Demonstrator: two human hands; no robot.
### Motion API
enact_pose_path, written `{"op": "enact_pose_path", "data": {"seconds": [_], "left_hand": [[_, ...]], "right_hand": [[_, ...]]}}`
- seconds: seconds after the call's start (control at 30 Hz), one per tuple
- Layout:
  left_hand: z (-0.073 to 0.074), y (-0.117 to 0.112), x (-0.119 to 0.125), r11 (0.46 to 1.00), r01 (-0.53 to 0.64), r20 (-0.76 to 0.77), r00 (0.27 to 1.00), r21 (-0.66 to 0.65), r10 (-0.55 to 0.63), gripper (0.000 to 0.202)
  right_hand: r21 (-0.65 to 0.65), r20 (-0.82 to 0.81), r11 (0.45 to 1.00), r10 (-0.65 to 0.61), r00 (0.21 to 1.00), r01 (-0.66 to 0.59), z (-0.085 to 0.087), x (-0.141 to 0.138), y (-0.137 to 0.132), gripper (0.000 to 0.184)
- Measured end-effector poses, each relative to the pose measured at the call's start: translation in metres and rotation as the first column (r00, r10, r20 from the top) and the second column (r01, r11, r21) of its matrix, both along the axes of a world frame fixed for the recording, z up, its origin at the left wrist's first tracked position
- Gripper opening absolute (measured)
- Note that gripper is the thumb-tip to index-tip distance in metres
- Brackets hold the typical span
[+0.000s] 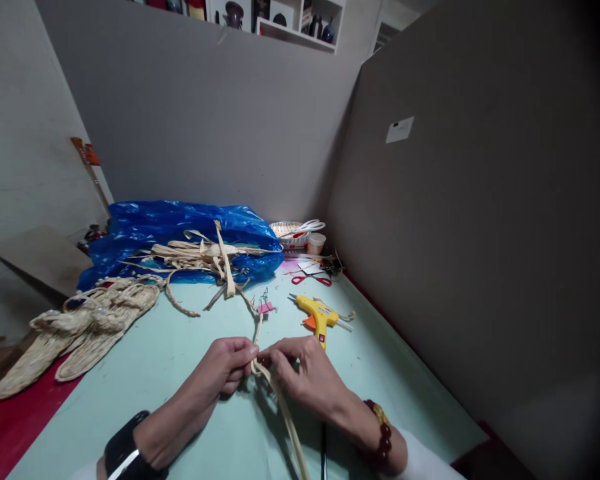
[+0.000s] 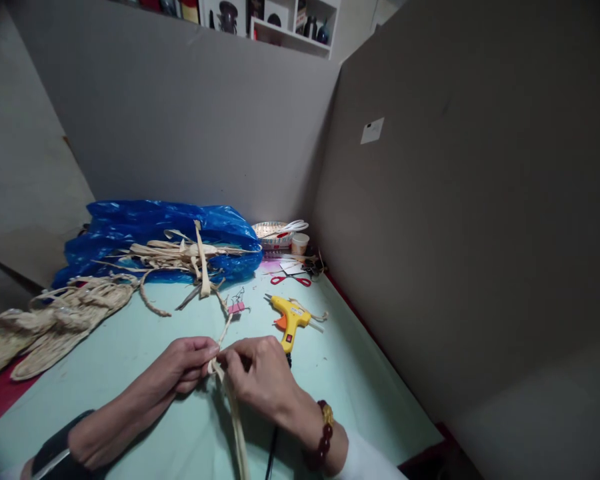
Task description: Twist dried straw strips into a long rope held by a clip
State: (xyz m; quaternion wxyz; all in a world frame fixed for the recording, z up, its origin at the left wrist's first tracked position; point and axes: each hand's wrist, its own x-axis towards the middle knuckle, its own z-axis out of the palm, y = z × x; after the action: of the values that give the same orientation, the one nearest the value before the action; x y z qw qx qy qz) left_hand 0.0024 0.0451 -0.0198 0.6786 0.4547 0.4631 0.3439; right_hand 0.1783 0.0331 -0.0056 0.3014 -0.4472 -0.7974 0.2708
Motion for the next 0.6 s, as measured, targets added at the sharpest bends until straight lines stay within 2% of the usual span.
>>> {"op": "enact_pose_path", "data": {"seconds": [0.1, 0.13, 0.2, 0.3, 0.5, 0.6], "left_hand": [[0.000, -0.001, 0.000, 1.000, 0.001, -0.005, 1.000, 0.006, -0.001, 0.030], [0.000, 0.000, 0.000, 1.000, 0.004, -0.010, 1.000, 0.008, -0.004, 0.030], [-0.001, -0.001, 0.000, 1.000, 0.014, -0.024, 1.000, 0.017, -0.013, 0.031], [0.000, -0.001, 0.002, 0.998, 0.040, -0.069, 0.997, 0.048, -0.036, 0.032], [0.007, -0.001, 0.005, 0.974, 0.150, -0.236, 0.966, 0.168, -0.108, 0.025], [0.006, -0.001, 0.005, 0.942, 0.200, -0.339, 0.935, 0.271, -0.101, 0.022]], "right_hand": [[-0.125, -0.127, 0.990, -0.088, 0.988, 0.072, 0.000, 0.004, 0.011, 0.022], [-0.153, -0.148, 0.986, -0.082, 0.986, 0.059, -0.001, 0.004, 0.013, 0.022], [-0.227, -0.182, 0.972, 0.022, 0.983, -0.063, -0.004, 0.005, 0.016, 0.028], [-0.312, -0.228, 0.921, 0.166, 0.959, -0.234, -0.008, 0.006, 0.019, 0.026], [-0.291, -0.160, 0.923, 0.214, 0.964, -0.253, -0.004, 0.011, 0.024, 0.020], [-0.263, -0.125, 0.949, 0.145, 0.981, -0.174, -0.005, 0.009, 0.024, 0.019]]}}
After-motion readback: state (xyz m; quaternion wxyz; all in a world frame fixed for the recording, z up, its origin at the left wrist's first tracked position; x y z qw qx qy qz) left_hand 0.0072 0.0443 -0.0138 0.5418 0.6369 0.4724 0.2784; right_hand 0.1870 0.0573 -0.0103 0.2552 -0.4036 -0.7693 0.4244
